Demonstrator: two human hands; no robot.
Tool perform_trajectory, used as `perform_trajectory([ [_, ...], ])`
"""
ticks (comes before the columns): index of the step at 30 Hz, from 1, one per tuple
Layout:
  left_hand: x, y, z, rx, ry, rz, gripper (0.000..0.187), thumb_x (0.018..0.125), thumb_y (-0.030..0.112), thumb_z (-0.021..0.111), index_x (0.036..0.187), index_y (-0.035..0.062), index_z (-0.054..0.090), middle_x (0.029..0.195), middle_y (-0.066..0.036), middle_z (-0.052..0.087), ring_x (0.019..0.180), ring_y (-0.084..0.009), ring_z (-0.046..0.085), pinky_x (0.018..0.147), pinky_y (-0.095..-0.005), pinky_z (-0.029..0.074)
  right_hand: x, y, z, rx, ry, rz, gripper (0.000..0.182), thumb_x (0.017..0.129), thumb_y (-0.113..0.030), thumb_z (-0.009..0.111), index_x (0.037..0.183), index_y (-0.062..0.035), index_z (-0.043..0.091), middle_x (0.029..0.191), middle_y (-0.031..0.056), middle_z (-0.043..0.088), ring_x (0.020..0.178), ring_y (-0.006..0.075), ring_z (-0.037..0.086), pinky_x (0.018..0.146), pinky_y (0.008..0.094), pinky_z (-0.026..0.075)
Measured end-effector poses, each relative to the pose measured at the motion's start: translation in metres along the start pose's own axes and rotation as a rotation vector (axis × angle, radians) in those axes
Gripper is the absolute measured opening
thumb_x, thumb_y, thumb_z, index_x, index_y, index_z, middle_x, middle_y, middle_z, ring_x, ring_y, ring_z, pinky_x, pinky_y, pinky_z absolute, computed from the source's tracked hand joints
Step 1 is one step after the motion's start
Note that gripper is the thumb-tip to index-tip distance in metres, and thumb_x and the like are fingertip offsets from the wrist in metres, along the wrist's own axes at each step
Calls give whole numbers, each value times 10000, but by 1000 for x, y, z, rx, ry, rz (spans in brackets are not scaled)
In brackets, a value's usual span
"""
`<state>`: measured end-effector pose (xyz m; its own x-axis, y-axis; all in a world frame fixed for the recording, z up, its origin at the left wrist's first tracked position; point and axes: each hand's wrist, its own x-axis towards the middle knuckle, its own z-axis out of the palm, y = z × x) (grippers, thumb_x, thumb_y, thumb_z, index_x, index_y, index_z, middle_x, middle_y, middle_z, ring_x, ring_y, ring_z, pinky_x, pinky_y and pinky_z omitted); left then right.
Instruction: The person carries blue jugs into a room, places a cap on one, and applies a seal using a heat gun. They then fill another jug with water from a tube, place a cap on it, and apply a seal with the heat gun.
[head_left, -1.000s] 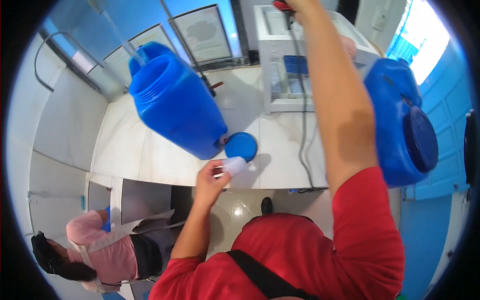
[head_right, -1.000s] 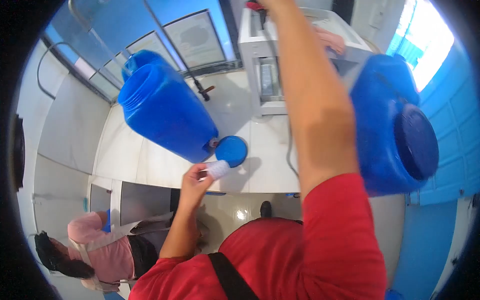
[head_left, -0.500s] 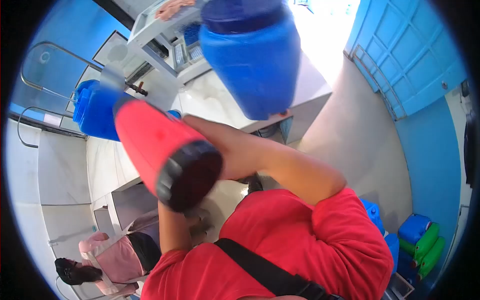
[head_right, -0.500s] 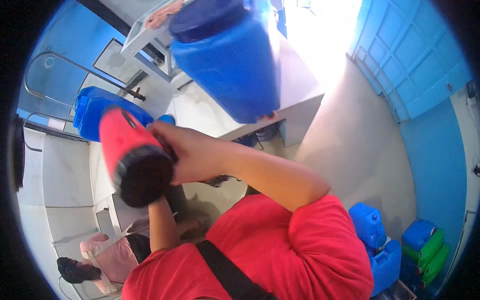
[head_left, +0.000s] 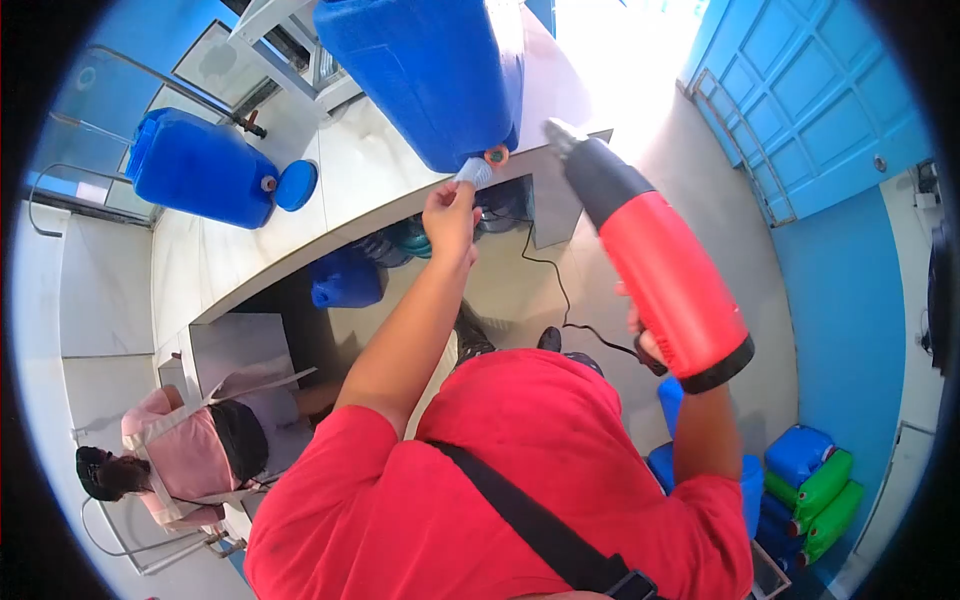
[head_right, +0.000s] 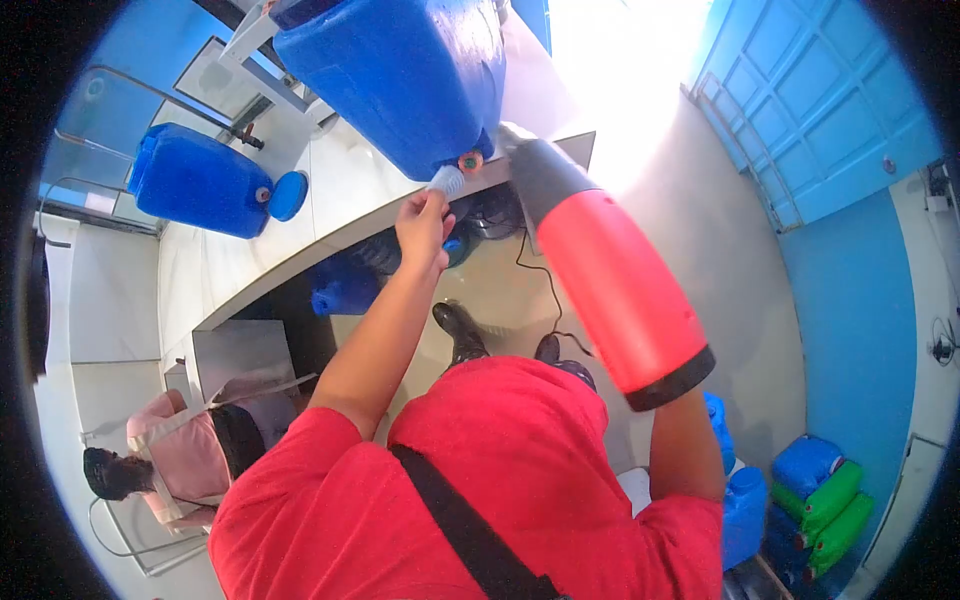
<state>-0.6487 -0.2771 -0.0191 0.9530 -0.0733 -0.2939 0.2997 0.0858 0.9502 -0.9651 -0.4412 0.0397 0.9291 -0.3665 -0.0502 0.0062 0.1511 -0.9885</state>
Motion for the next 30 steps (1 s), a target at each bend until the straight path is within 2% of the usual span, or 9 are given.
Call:
perform_trajectory([
  [3,-2,-2,24,-98,39,-76,239,880,225,703,1016,95,554,851,4,565,722,-71,555,646,-220,518,-8,-18,1,-446,107,-248,426,854,-219,677,1214,3,621,827,37,618,685,123,563,654,279,452],
  [9,-17,12,51,-172,128,-174,345,832,235,733,1077,81,545,873,-11,569,741,-95,550,636,-221,509,-30,-16,-4,-152,162,-118,483,855,-270,670,1228,30,602,831,64,623,689,132,558,637,281,442],
  [12,-5,-8,58,-79,127,-32,400,807,244,753,1085,47,543,903,-47,601,771,-148,583,652,-273,518,-28,-13,-5,-63,183,-49,472,867,-263,663,1231,31,602,835,67,625,694,132,563,636,281,442],
  [14,5,-26,61,328,196,401,457,774,251,777,1076,9,534,950,-107,634,838,-216,626,682,-348,518,-25,-6,-14,-33,135,-76,414,873,-171,668,1239,8,596,981,77,649,715,116,567,642,277,468],
  [15,-2,-22,65,469,201,436,409,805,207,734,1081,-13,529,1011,-171,650,912,-294,648,759,-412,511,-21,-4,-18,-3,86,-102,383,878,-78,674,1247,-14,591,1127,88,673,735,100,571,649,274,495],
  [18,-2,-34,74,600,244,736,338,856,143,650,1116,-23,512,1051,-197,648,935,-354,647,814,-435,504,-7,-9,-22,-38,36,-102,377,886,-85,664,1248,-13,588,1123,87,673,738,111,581,661,283,499],
  [20,-4,-40,78,559,174,641,352,879,54,548,1208,-40,467,1140,-241,617,1045,-404,622,928,-453,475,4,-9,-22,-60,41,-59,345,889,-99,672,1217,-14,604,1097,82,677,734,116,585,669,290,500],
  [25,2,-55,76,440,67,828,604,809,-50,473,1389,-102,314,1335,-319,487,1280,-382,521,1091,-408,380,20,17,-32,-230,97,-48,257,892,-144,703,1110,-22,644,966,54,680,732,124,592,688,307,504],
  [30,8,-49,64,436,-75,651,628,788,-68,456,1399,-102,315,1364,-307,489,1325,-356,499,1097,-385,380,37,26,-24,-115,51,150,192,883,-152,728,1015,-38,647,811,18,625,739,113,591,673,311,489],
])
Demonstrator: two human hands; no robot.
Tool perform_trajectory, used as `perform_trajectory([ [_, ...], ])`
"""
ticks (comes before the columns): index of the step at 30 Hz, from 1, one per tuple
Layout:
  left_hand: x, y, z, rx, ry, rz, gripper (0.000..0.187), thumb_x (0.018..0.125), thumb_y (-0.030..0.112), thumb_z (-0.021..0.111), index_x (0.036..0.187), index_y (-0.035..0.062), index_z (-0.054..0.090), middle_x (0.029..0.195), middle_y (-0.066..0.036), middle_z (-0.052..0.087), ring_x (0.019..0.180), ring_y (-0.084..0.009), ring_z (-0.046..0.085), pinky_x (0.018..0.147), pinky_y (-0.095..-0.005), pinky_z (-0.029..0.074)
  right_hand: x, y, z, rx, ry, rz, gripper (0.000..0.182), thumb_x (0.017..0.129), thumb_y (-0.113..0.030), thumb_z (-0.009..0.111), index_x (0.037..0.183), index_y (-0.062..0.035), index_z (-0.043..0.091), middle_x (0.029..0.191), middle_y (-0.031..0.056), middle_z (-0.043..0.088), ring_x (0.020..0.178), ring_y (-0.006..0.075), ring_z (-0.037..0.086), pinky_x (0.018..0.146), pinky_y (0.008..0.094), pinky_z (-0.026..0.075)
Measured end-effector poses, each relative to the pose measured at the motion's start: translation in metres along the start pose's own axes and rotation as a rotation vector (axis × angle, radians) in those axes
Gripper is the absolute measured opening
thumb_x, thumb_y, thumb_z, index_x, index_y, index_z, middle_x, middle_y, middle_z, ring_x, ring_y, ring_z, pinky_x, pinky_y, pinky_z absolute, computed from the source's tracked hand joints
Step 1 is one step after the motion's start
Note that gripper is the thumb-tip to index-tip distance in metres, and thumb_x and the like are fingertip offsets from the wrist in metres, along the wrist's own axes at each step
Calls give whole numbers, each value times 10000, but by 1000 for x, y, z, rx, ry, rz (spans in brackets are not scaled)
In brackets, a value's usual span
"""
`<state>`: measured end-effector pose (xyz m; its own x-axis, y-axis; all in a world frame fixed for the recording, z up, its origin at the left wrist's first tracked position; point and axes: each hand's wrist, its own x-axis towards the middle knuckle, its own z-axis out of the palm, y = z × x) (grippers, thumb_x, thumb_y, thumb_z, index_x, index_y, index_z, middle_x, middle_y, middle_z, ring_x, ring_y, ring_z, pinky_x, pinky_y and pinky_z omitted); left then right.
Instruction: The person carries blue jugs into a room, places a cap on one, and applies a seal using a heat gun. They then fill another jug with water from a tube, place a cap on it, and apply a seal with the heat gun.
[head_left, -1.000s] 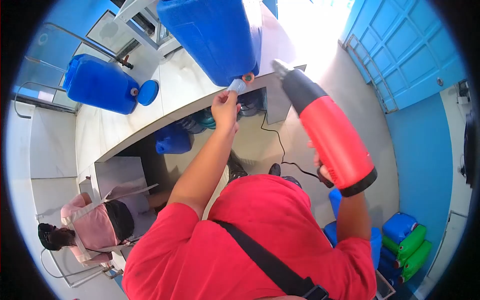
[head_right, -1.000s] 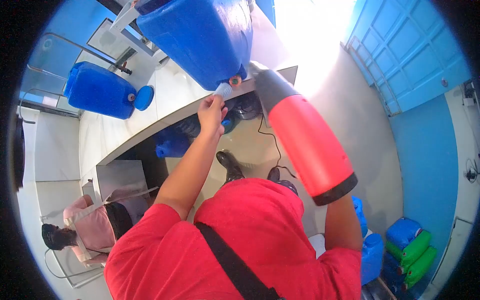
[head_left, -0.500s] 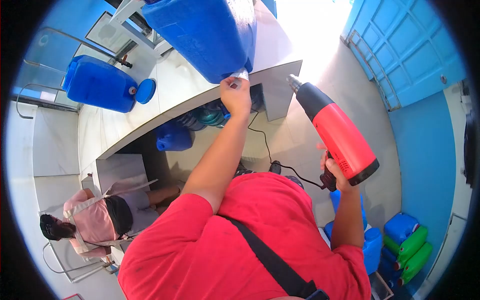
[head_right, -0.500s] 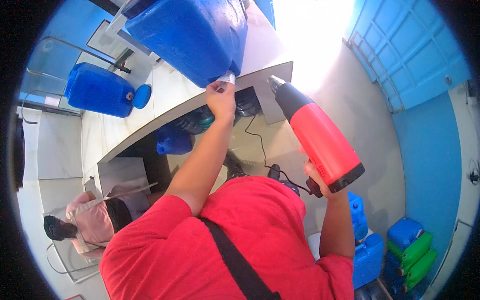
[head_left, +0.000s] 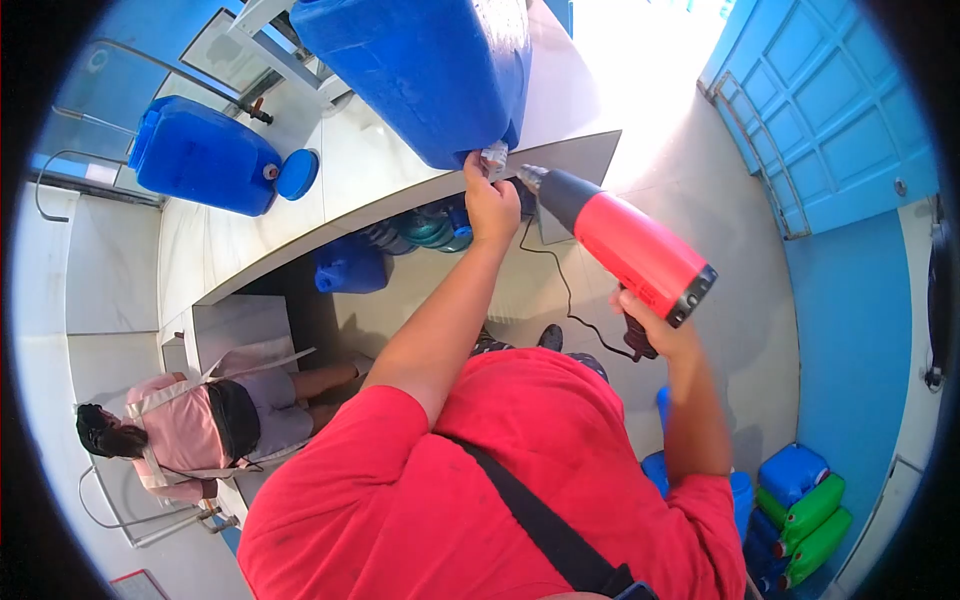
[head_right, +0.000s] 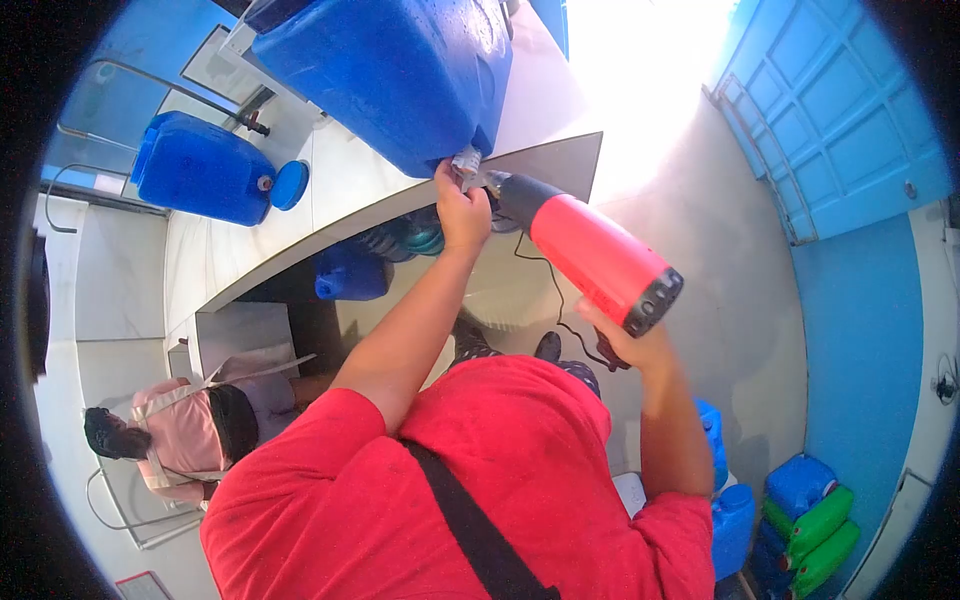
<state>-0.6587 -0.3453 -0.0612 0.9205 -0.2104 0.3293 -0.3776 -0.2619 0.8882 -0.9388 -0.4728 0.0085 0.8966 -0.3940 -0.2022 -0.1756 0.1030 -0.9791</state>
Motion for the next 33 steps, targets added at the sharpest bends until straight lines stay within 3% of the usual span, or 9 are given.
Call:
perform_trajectory([
  [2,2,-3,-1,-40,-25,-2,623,788,-73,448,1397,-104,319,1366,-301,494,1323,-346,504,1091,-378,388,15,6,7,22,-11,4,182,891,-148,709,1016,-36,639,803,24,617,729,105,588,645,298,478],
  [4,2,3,-5,-5,-48,-40,619,779,-90,424,1391,-102,331,1361,-289,508,1320,-329,513,1084,-370,395,35,2,15,134,-68,-103,355,903,-165,663,1212,-2,603,925,72,659,786,145,627,733,318,519],
  [9,4,-1,-6,-80,-62,-35,624,752,-122,383,1373,-90,335,1363,-283,489,1338,-328,490,1120,-374,358,49,-3,8,284,61,-56,358,910,-208,655,1193,10,630,979,76,645,733,152,634,651,310,533],
  [20,1,-23,2,-463,-16,-48,497,750,-177,361,1215,-19,283,1352,-270,461,1342,-324,472,1154,-370,327,40,21,10,439,-26,2,443,886,-218,637,1256,16,571,1182,148,651,741,180,647,649,331,544],
  [22,4,-5,1,-552,52,-414,447,783,-160,385,1191,-2,294,1333,-252,483,1320,-327,496,1152,-405,343,39,19,6,410,-45,-15,459,876,-227,648,1256,18,570,1176,151,652,731,184,647,641,333,544],
  [23,6,5,-5,-549,60,-415,447,783,-160,385,1191,-2,294,1333,-252,483,1320,-327,496,1152,-405,343,38,19,4,380,-60,-28,475,865,-235,660,1255,20,569,1170,153,652,720,188,646,632,334,543],
  [25,12,32,-20,-1106,89,-719,426,828,-135,410,1214,1,291,1324,-243,498,1305,-341,510,1136,-467,370,38,21,0,362,-69,-53,493,856,-246,667,1257,23,568,1166,157,654,712,192,645,626,335,542],
  [31,21,19,-36,-1417,60,-910,501,860,-116,419,1314,39,277,1363,-220,477,1292,-350,518,1115,-509,397,33,23,8,339,33,-83,568,835,-368,683,1241,13,573,1060,157,670,691,191,628,587,307,506],
  [33,9,17,-46,-1215,6,-950,477,864,-109,429,1296,52,302,1355,-200,483,1256,-339,540,1077,-487,426,20,34,-14,208,-128,-34,631,849,-474,670,1245,4,564,959,146,669,687,192,629,590,301,494],
])
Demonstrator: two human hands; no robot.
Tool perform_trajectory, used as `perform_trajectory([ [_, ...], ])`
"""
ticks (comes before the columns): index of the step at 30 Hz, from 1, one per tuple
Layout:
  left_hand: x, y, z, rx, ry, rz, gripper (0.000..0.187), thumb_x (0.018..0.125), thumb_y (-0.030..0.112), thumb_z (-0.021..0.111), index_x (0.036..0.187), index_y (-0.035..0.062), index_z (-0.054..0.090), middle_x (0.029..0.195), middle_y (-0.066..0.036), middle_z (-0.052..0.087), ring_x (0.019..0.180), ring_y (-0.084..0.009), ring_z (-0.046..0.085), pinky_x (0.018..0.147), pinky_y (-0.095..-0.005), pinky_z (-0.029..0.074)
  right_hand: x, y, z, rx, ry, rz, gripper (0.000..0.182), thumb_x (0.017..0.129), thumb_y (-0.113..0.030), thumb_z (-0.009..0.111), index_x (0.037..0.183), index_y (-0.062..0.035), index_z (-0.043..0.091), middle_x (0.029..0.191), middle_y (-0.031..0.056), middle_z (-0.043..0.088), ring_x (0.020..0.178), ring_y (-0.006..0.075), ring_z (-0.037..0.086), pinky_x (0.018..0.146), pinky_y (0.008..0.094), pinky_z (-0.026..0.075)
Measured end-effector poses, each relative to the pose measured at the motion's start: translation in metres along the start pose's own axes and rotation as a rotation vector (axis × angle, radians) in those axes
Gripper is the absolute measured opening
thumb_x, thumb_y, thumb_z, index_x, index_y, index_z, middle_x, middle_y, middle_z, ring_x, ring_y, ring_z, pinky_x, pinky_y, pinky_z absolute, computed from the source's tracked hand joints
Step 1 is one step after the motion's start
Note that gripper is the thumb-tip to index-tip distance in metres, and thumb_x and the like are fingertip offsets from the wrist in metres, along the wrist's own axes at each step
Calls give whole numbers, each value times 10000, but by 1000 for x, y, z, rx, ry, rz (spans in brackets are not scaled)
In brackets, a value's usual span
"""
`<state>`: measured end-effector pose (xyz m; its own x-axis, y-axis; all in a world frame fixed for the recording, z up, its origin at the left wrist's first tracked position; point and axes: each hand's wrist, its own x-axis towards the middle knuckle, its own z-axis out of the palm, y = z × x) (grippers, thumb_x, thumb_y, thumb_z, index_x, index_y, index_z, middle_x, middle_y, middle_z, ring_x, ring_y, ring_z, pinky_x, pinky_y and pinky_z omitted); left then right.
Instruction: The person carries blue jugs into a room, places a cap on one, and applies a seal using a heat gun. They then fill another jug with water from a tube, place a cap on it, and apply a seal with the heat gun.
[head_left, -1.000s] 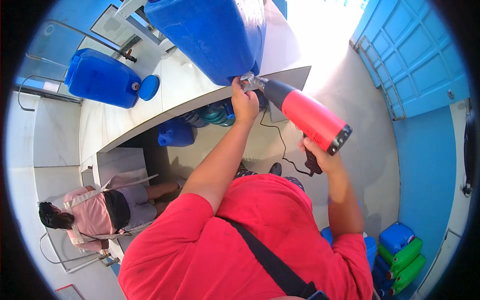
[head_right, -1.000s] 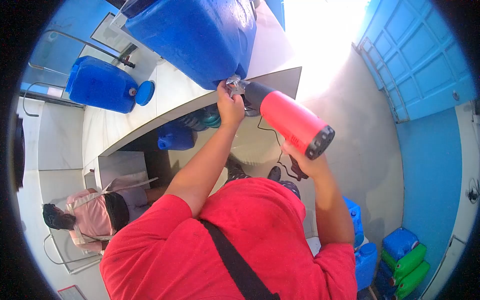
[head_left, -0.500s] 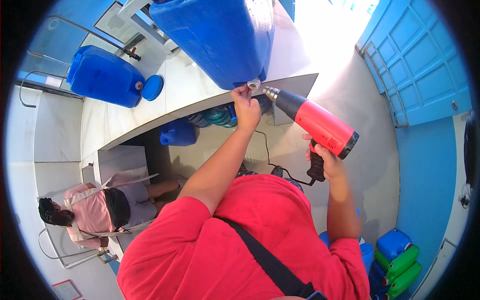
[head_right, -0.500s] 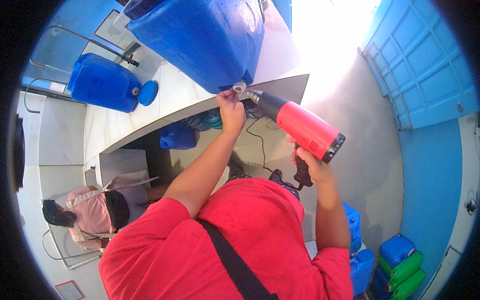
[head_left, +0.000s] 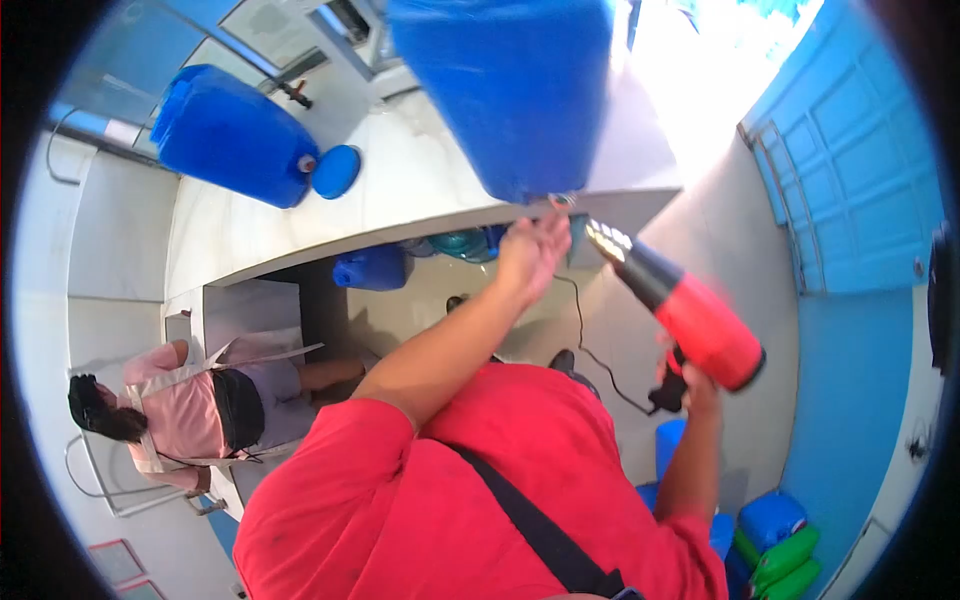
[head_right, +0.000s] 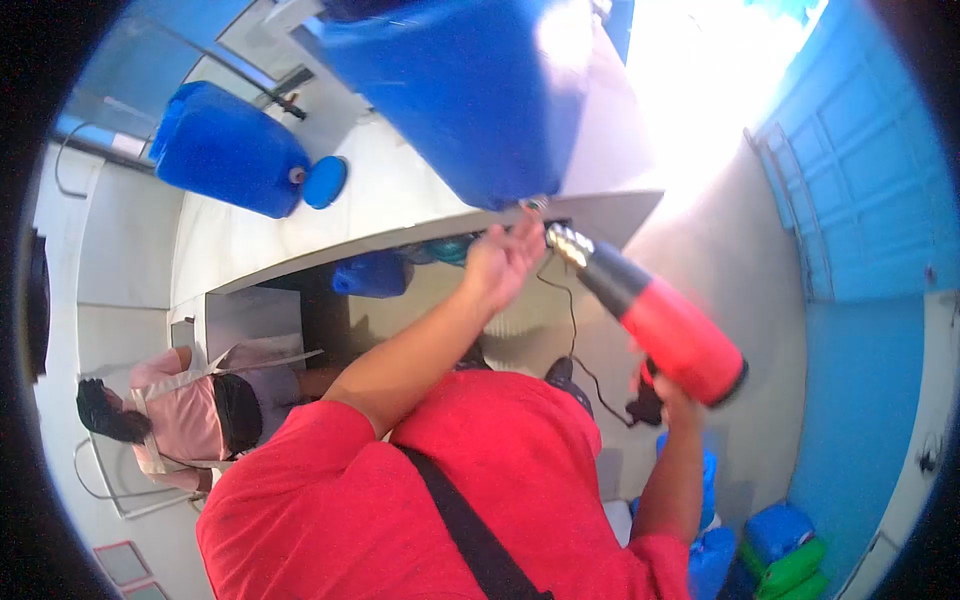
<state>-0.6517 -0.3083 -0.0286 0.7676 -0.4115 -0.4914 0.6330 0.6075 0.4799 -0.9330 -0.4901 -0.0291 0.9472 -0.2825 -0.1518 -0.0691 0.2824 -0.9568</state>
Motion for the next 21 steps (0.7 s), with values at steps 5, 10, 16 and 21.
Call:
perform_trajectory([
  [5,-11,73,-88,596,65,143,389,896,-62,502,1239,71,376,1243,-123,543,1119,-254,579,897,-360,486,-14,18,12,-315,-181,119,681,907,-572,606,1237,21,545,861,131,663,730,191,642,624,295,505],
  [10,33,201,-147,704,26,744,247,923,-18,533,1141,50,438,997,-53,563,909,-110,536,800,-235,444,108,-100,203,-307,-576,-250,667,915,-566,601,1217,26,548,850,126,664,741,187,642,632,287,504],
  [16,48,327,-139,1221,120,936,375,860,87,657,1188,22,488,1093,-158,614,974,-236,610,843,-341,488,247,-185,397,-136,-200,-463,296,947,-293,576,983,-5,631,764,51,608,705,130,581,654,261,462],
  [21,55,370,-160,1897,24,1008,622,774,230,722,1311,23,485,1325,-204,544,1255,-378,486,1029,-509,373,413,-277,469,-421,156,-749,316,824,-288,730,920,0,643,748,40,583,610,127,572,548,271,455],
])
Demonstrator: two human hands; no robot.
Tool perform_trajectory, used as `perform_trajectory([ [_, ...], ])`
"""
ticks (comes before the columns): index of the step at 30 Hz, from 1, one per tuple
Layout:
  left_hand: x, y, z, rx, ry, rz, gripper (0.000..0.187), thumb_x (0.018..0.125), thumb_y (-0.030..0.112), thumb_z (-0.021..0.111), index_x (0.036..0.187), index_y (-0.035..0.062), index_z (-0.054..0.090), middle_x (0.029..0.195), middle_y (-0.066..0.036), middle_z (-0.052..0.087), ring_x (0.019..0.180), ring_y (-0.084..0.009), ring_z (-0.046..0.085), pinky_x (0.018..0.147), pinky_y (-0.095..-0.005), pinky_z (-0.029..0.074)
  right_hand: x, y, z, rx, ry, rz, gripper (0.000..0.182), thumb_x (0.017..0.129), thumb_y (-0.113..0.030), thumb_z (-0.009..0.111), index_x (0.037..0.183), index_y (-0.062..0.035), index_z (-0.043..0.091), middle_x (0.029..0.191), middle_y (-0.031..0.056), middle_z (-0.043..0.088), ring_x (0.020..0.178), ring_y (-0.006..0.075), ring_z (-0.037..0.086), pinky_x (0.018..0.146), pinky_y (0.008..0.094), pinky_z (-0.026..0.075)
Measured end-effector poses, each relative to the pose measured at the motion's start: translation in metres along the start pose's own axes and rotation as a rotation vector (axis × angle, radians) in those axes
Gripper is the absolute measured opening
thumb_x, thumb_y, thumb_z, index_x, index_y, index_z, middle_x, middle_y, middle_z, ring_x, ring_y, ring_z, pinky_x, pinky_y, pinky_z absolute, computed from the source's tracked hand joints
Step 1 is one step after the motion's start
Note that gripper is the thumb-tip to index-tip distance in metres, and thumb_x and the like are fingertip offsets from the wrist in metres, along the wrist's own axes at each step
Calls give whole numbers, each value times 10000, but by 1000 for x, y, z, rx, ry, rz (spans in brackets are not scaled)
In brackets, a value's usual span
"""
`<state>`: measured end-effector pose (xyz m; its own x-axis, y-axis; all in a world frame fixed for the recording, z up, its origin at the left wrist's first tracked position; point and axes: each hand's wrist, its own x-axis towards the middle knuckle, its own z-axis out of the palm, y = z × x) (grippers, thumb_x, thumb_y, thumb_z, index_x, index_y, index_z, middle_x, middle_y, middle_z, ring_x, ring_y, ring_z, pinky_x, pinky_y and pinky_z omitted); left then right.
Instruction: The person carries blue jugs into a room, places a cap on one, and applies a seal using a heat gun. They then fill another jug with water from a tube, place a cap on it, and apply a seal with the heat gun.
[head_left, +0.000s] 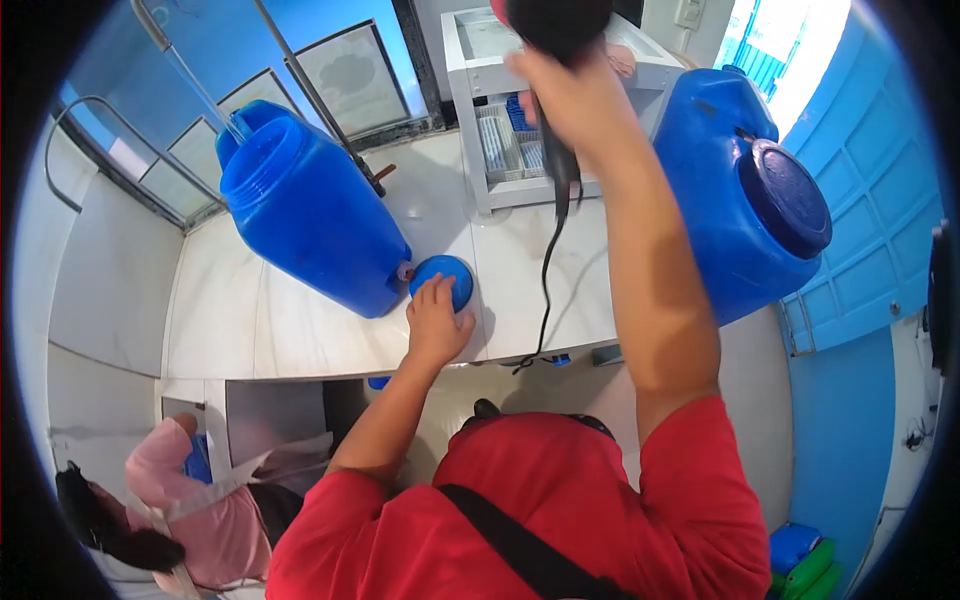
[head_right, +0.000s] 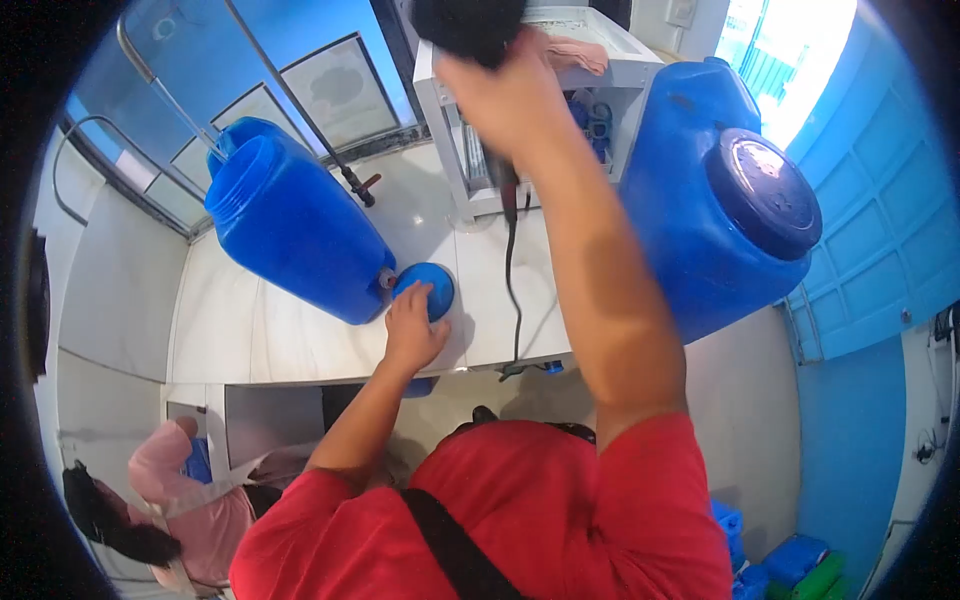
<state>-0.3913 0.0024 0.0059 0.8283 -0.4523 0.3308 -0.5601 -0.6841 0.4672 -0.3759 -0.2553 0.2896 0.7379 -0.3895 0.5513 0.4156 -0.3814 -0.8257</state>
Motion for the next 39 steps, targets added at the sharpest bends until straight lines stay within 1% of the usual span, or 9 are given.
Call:
perform_trajectory([
  [3,-5,-8,-2,316,-333,-37,801,774,394,727,1430,48,424,1500,-190,404,1384,-352,371,1129,-543,230,74,-25,32,-483,123,236,667,831,-261,625,1300,124,347,1257,396,501,966,447,667,768,496,567],
  [6,-14,-5,-3,348,-327,16,811,767,400,736,1431,55,424,1489,-185,418,1373,-351,385,1133,-524,233,148,30,63,-716,139,272,527,862,-247,598,1248,86,462,1215,335,574,1067,410,645,836,511,558],
  [8,-13,3,-8,360,-299,14,803,758,417,742,1414,60,447,1465,-178,444,1345,-344,410,1135,-520,230,185,60,69,-1418,-290,57,489,800,-269,659,1199,14,637,1319,190,561,1192,366,567,1007,433,447],
  [13,-11,16,-16,277,-310,-78,765,726,440,766,1342,66,511,1332,-158,526,1236,-321,477,1108,-532,261,203,97,66,-1607,-413,-23,426,844,-288,608,1204,-69,671,1252,150,614,1154,277,620,989,485,430],
  [19,1,14,-1,180,-201,-193,788,622,430,839,1243,86,496,1456,-271,332,1376,-474,279,1067,-612,280,200,24,110,-1447,-595,252,381,846,-154,544,1199,-57,649,1066,212,704,1024,344,679,876,453,523],
  [23,8,13,3,217,-223,-281,795,622,419,838,1257,94,487,1481,-277,313,1384,-478,269,1045,-614,309,200,64,193,-843,-371,-500,378,846,-114,506,1198,-80,640,1092,216,692,1038,350,671,872,460,521],
  [29,10,20,-17,107,-265,-451,807,604,428,852,1242,92,492,1473,-254,332,1334,-452,330,1015,-618,348,80,152,265,-1083,-1029,-214,345,885,-64,517,1218,-54,609,1297,168,616,1227,398,559,981,527,468],
  [34,-18,11,-103,-74,-266,-542,867,568,420,889,1252,57,498,1368,-247,439,1244,-408,442,1028,-462,413,3,268,270,-995,-859,-229,494,881,-34,482,1373,-72,501,1434,99,517,1337,396,439,1070,549,362],
  [39,-9,30,-267,-134,-36,-376,870,572,416,898,1252,49,498,1226,-180,512,1109,-303,553,962,-394,458,17,242,256,-804,-781,-10,502,875,-62,490,1376,-72,498,1379,146,553,1291,396,492,1063,526,387],
])
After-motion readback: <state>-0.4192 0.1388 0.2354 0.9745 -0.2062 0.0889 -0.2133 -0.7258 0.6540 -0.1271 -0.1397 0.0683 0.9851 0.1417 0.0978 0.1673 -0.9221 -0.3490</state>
